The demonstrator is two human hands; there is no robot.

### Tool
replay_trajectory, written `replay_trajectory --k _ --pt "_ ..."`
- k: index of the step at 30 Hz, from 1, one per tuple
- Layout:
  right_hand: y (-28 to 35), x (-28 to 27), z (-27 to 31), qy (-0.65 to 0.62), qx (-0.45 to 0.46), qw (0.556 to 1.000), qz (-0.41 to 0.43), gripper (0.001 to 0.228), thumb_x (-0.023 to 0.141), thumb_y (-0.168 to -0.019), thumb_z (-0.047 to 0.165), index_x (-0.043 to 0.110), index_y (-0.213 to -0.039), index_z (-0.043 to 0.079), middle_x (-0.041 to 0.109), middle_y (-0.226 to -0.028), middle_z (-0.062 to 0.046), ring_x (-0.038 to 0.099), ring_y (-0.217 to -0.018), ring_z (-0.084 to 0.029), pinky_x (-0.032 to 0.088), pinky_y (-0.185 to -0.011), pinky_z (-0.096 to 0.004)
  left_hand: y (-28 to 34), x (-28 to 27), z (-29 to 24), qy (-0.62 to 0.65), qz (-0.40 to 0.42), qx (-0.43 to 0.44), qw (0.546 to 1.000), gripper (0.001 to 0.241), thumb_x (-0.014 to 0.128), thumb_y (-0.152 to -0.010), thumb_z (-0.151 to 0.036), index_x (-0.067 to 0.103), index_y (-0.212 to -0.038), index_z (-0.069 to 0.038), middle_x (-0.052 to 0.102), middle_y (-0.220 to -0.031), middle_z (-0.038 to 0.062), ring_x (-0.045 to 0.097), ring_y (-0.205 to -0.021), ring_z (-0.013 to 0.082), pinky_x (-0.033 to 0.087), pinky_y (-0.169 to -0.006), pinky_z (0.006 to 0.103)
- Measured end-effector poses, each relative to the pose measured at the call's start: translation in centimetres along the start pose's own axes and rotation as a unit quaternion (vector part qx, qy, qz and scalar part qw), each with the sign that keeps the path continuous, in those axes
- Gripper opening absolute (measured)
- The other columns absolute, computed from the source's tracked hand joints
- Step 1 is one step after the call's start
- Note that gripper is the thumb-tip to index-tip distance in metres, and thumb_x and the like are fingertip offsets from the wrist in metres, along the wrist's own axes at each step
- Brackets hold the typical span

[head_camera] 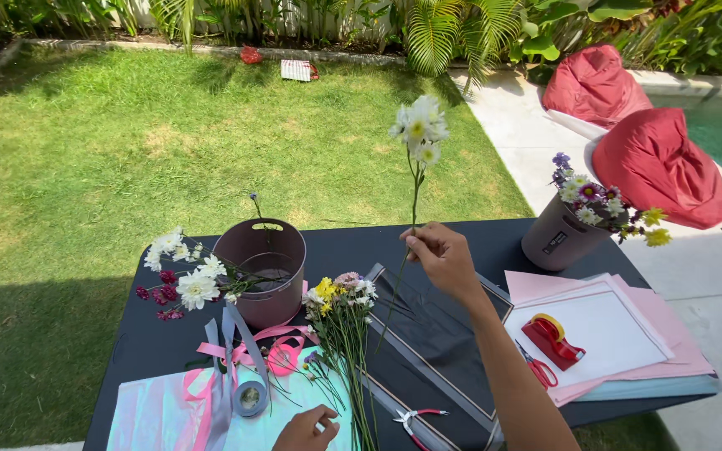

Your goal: The person picks up flowers, trims the stems with shears, and organizes them along with ribbons on a table.

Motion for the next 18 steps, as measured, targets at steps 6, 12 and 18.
replay_trajectory --k 6,12,18 --pt "19.7 -5.6 -1.6 0.117 0.180 0.968 0.129 0.024 0.071 -0.117 0.012 0.093 -0.121 0.004 0.074 -0.100 -0.004 0.077 -0.077 -0.018 0.061 -0.075 -0.033 5.0 6.4 -23.7 0.067 -0.034 0.211 0.975 0.063 0.074 -0.112 -0.043 0.065 -0.172 -0.024 0.078 -0.150 -0.001 0.079 -0.106 0.0167 0.066 -0.090 0.0438" --pt "41.7 -7.7 -8.1 0.264 0.269 0.906 0.192 0.019 0.064 -0.123 0.017 0.080 -0.116 0.008 0.061 -0.105 -0.008 0.056 -0.090 -0.029 0.045 -0.079 -0.046 5.6 22.5 -20.0 0.189 0.022 0.242 0.951 0.053 0.075 -0.111 -0.042 0.071 -0.160 -0.023 0.075 -0.151 0.002 0.079 -0.131 0.0273 0.073 -0.123 0.0548" --pt "55.9 -8.6 -8.3 0.259 0.298 0.918 -0.025 0.025 0.066 -0.118 0.009 0.091 -0.121 0.004 0.065 -0.104 -0.010 0.067 -0.091 -0.030 0.055 -0.079 -0.045 7.4 31.8 -12.8 0.333 -0.031 0.107 0.936 0.030 0.088 -0.106 -0.020 0.091 -0.130 -0.001 0.091 -0.118 0.018 0.087 -0.111 0.0325 0.079 -0.105 0.0485"
Point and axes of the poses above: each hand's wrist, its own y-axis away from the middle knuckle, its own x-axis out of the palm, z = x × y, the point moved 10 cm from there along -y, towards the middle knuckle
